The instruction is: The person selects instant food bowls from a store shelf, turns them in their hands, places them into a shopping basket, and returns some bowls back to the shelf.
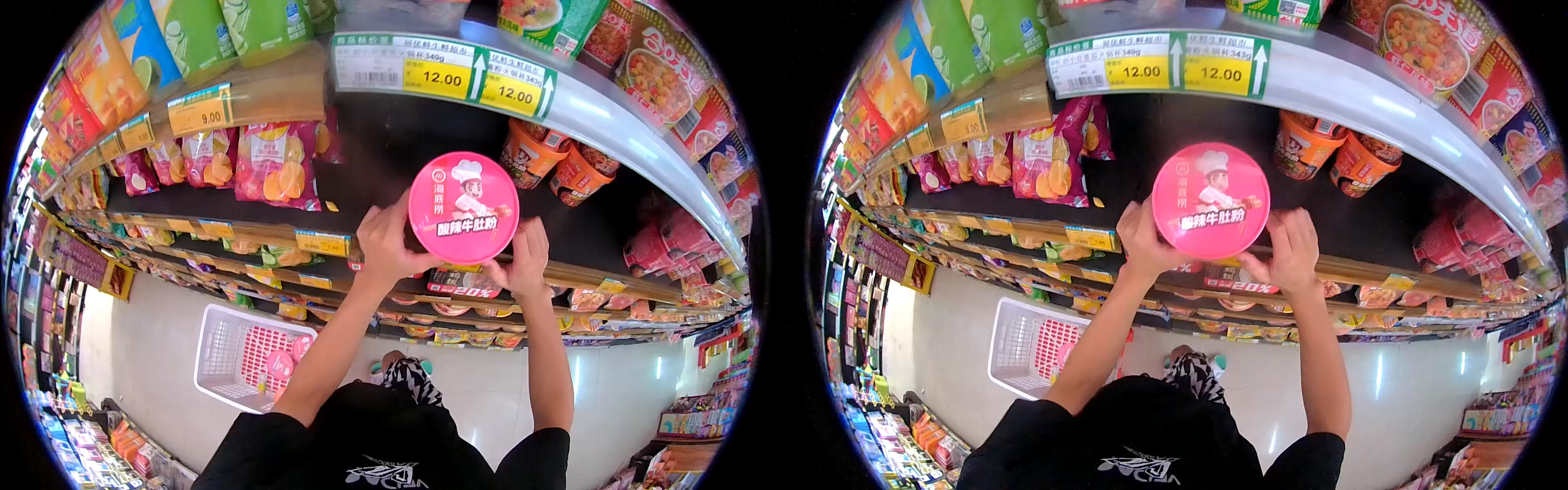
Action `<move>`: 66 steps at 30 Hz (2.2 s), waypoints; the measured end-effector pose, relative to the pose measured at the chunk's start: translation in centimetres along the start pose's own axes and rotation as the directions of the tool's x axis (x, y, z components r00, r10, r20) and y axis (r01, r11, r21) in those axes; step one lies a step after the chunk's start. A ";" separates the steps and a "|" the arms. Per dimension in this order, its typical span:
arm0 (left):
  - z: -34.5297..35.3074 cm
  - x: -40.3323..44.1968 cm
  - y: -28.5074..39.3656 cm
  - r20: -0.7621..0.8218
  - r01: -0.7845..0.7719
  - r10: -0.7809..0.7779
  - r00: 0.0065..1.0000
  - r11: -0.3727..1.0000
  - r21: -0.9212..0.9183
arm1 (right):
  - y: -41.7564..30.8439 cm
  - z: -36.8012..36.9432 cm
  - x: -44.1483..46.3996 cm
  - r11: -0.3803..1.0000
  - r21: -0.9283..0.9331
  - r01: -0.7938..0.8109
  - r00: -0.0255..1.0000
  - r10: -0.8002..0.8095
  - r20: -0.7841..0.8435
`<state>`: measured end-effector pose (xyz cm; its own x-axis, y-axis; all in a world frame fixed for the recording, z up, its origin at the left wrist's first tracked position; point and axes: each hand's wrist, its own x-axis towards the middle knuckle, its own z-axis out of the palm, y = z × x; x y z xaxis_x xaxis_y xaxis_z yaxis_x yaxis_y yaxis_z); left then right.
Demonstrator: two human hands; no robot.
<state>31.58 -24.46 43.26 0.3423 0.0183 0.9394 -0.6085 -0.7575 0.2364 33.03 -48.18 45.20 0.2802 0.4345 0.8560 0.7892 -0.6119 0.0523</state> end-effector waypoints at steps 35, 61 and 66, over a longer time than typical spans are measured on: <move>-14.7 -26.3 9.6 0.751 0.965 -0.606 0.262 0.151 -0.214 | -21.9 -0.1 -21.7 -0.324 0.327 -0.888 0.208 0.352 0.913; -9.6 -24.8 15.6 0.134 0.981 -0.986 0.095 0.069 -0.184 | -12.8 7.4 -20.5 0.067 0.321 -0.945 0.309 -0.148 0.939; -8.1 -24.5 16.2 0.114 0.970 -0.993 0.041 0.012 -0.243 | -11.5 7.7 -22.9 0.038 0.293 -0.955 0.286 -0.128 0.950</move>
<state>7.59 -31.89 26.06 0.6998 0.6782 -0.2243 0.1506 0.1668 0.9744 21.79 -45.99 21.04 0.4984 0.8300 -0.2503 -0.0778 -0.2448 -0.9665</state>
